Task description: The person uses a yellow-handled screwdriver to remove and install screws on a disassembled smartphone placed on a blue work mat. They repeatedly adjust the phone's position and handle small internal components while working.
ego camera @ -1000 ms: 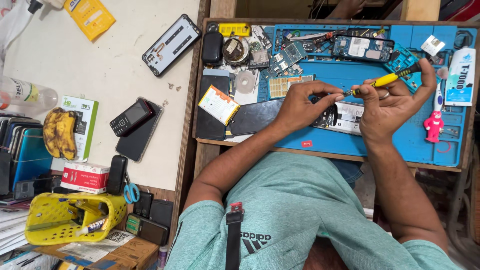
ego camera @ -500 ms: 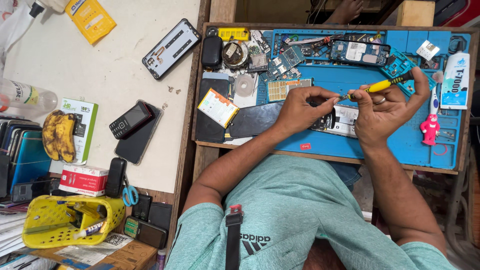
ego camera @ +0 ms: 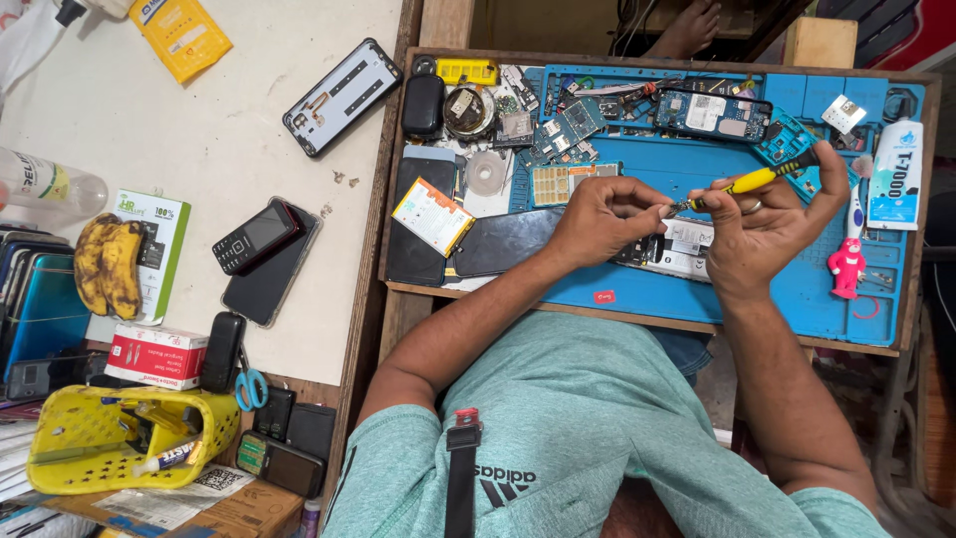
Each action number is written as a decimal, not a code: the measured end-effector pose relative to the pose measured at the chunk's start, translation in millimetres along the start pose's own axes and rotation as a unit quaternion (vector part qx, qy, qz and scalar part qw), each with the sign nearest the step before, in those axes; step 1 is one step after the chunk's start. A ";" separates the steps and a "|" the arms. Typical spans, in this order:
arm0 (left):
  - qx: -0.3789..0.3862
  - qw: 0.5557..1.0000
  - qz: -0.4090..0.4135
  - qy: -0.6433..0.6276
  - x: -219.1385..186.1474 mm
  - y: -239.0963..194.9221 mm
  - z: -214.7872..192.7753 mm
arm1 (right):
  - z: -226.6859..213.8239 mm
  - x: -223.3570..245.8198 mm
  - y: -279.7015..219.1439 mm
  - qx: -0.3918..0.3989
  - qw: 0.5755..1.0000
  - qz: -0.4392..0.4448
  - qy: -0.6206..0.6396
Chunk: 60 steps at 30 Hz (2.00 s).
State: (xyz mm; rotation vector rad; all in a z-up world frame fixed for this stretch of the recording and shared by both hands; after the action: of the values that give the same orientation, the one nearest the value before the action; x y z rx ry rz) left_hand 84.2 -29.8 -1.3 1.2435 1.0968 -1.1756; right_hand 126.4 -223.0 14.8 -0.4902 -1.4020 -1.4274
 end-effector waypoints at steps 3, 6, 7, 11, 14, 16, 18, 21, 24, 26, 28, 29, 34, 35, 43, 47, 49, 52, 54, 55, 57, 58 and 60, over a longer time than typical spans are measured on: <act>0.009 0.999 -0.013 -0.035 4.2 1.0 1.2 | -0.5 -0.1 2.4 -0.002 1.000 0.013 0.014; 0.021 0.999 -0.026 -0.043 5.7 1.7 -0.2 | -0.1 -1.8 5.7 -0.005 0.998 0.034 0.049; 0.028 0.998 -0.027 -0.050 5.6 1.4 -0.4 | 0.1 -1.9 5.5 -0.006 0.998 0.039 0.057; 0.034 0.998 -0.039 -0.035 5.4 1.3 -0.7 | 0.9 -1.0 6.8 -0.006 0.997 0.045 0.066; 0.031 0.998 -0.037 -0.030 4.9 2.5 0.1 | 1.1 0.2 6.4 -0.006 0.997 0.043 0.061; 0.040 0.997 -0.042 -0.045 6.4 3.5 1.8 | 0.2 0.2 6.3 -0.009 0.997 0.043 0.056; 0.048 0.996 -0.047 -0.062 7.9 4.7 2.3 | 0.5 -0.3 7.2 -0.006 0.997 0.044 0.058; 0.058 0.993 -0.051 -0.085 9.5 7.0 2.8 | 0.6 -1.3 8.7 -0.006 0.997 0.047 0.063; 0.065 0.992 -0.049 -0.092 11.8 7.5 2.6 | 0.6 -1.6 7.9 -0.007 0.997 0.047 0.068; 0.069 0.992 -0.050 -0.090 13.5 7.7 2.1 | 1.0 -1.3 7.8 -0.006 0.996 0.047 0.073; 0.075 0.992 -0.049 -0.094 15.1 7.7 2.4 | 1.0 -0.5 7.8 -0.005 0.996 0.047 0.080; 0.078 0.991 -0.048 -0.096 15.8 7.8 2.6 | 1.1 -0.1 7.8 -0.005 0.995 0.047 0.083; 0.083 0.990 -0.060 -0.100 16.0 10.0 2.0 | 1.3 0.3 8.7 -0.011 0.995 0.051 0.087; 0.080 0.990 -0.065 -0.097 14.6 10.4 1.3 | 0.0 0.2 8.8 -0.017 0.995 0.052 0.089; 0.014 0.983 -0.014 0.184 -31.4 17.8 -25.1 | -43.1 4.3 15.0 -0.071 0.994 0.030 0.081; -0.009 0.903 0.106 0.416 -55.4 37.5 -30.9 | -77.6 0.9 0.1 -0.090 0.995 0.034 0.039; 0.006 0.884 0.141 0.446 -56.8 50.7 -25.7 | -93.4 -3.1 -6.0 -0.095 0.995 0.035 -0.003; 0.041 0.854 0.177 0.488 -51.0 62.9 -6.4 | -109.0 -8.8 -11.2 -0.096 0.994 0.031 -0.043; 0.070 0.831 0.198 0.515 -45.8 65.6 12.0 | -111.2 -10.9 -13.4 -0.088 0.994 0.023 -0.055; 0.084 0.819 0.210 0.528 -43.3 65.5 22.2 | -111.0 -11.1 -13.6 -0.083 0.995 0.019 -0.060; 0.087 0.784 0.242 0.565 -39.8 66.4 40.5 | -110.4 -9.6 -11.7 -0.075 0.995 0.008 -0.068; 0.076 0.761 0.260 0.589 -38.7 66.5 48.2 | -110.2 -7.9 -10.5 -0.070 0.995 0.004 -0.072; 0.060 0.732 0.280 0.618 -35.1 67.2 54.6 | -109.0 -4.9 -9.5 -0.062 0.995 -0.005 -0.081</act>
State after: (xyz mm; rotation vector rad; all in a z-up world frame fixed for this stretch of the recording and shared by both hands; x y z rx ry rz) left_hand 146.1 -84.6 42.2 2.3517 1.3521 0.2264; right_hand 159.3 -321.6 -19.6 -0.6945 -1.4498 -1.5163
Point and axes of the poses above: each hand's wrist, its own y-axis towards the middle knuckle, its own z-axis out of the palm, x = y × z, the point moved 5 cm from there along y, towards the middle knuckle, and after that the axes turned 13 degrees about y, right-handed, at the moved point
